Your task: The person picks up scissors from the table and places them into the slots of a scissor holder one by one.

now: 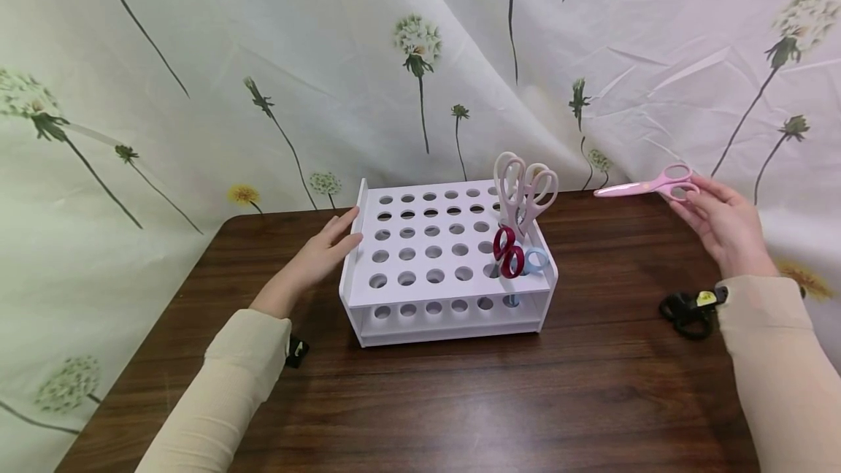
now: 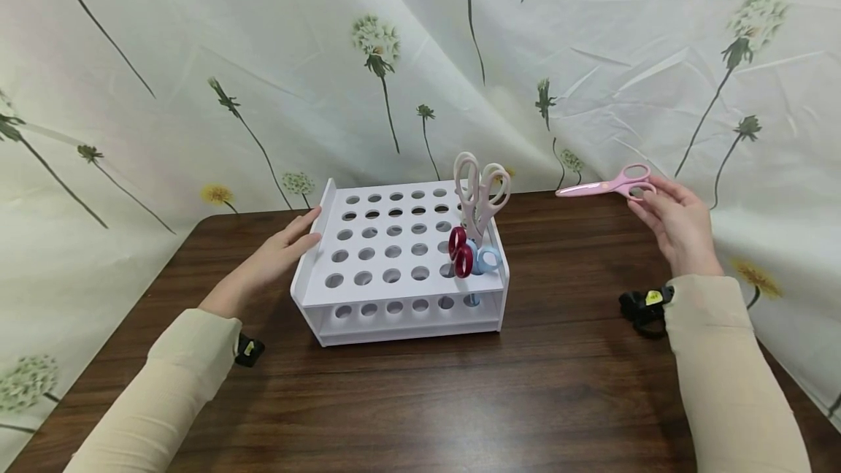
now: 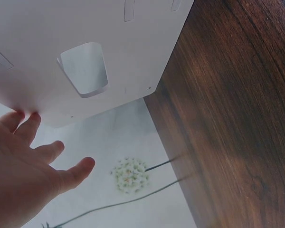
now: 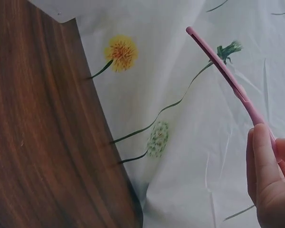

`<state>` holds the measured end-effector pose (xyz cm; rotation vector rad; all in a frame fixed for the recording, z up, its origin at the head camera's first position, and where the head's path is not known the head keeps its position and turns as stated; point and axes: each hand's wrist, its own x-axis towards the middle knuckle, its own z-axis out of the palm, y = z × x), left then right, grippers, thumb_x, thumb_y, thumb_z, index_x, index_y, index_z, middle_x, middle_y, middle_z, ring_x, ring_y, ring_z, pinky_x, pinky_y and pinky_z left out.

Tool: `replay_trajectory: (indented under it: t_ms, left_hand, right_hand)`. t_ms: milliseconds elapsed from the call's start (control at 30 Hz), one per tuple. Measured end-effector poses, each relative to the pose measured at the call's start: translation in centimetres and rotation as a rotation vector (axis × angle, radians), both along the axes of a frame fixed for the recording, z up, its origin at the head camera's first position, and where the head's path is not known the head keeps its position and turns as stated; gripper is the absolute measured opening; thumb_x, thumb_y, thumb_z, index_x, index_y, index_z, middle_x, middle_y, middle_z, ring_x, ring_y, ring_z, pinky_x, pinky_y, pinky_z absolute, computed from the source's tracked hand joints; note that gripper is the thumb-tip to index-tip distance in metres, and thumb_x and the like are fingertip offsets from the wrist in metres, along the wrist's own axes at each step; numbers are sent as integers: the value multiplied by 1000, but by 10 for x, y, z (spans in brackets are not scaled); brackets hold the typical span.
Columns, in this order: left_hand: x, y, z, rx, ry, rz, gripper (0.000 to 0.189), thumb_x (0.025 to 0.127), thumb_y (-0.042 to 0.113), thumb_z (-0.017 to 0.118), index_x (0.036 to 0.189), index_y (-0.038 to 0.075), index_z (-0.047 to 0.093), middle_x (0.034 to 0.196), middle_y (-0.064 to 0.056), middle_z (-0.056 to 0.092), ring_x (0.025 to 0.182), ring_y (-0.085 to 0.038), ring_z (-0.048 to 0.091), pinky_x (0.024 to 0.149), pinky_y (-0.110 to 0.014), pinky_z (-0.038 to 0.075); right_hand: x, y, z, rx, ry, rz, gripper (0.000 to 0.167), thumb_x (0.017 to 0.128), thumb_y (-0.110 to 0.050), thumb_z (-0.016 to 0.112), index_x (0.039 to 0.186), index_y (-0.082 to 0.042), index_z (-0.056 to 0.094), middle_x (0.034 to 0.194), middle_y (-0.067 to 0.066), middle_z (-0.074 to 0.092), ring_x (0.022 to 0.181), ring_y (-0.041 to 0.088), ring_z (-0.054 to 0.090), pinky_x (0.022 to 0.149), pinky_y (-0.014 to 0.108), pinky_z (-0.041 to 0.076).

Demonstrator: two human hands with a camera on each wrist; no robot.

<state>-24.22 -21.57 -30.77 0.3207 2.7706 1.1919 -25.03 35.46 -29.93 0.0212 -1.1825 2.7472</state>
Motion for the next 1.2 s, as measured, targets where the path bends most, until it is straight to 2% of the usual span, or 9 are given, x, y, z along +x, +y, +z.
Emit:
replay_trajectory:
  t_ms: [333, 867, 1200]
  left_hand:
    - [-1, 0, -2, -11, 11, -5, 63, 95, 49, 41, 149, 27, 16, 152, -15, 5, 138, -28, -1, 103, -58, 10]
    - [0, 0, 0, -14, -4, 0, 63, 95, 50, 40, 149, 27, 15, 152, -15, 3, 138, -28, -2, 102, -59, 10]
    - [1, 0, 1, 1, -14, 1, 63, 95, 49, 41, 149, 27, 16, 152, -15, 1, 138, -28, -2, 103, -58, 10]
  right_hand:
    - [1, -11, 14, -20, 23, -4, 25, 84, 18, 51, 101, 5, 65, 90, 14, 63, 73, 23, 65, 71, 33, 52]
    - [7, -37, 38, -56, 122, -9, 27, 84, 22, 48, 102, 8, 64, 93, 16, 63, 78, 28, 66, 68, 36, 52]
    - [9, -50, 49, -112, 180, 25, 25, 84, 22, 47, 101, 11, 62, 93, 21, 63, 77, 31, 66, 69, 38, 52]
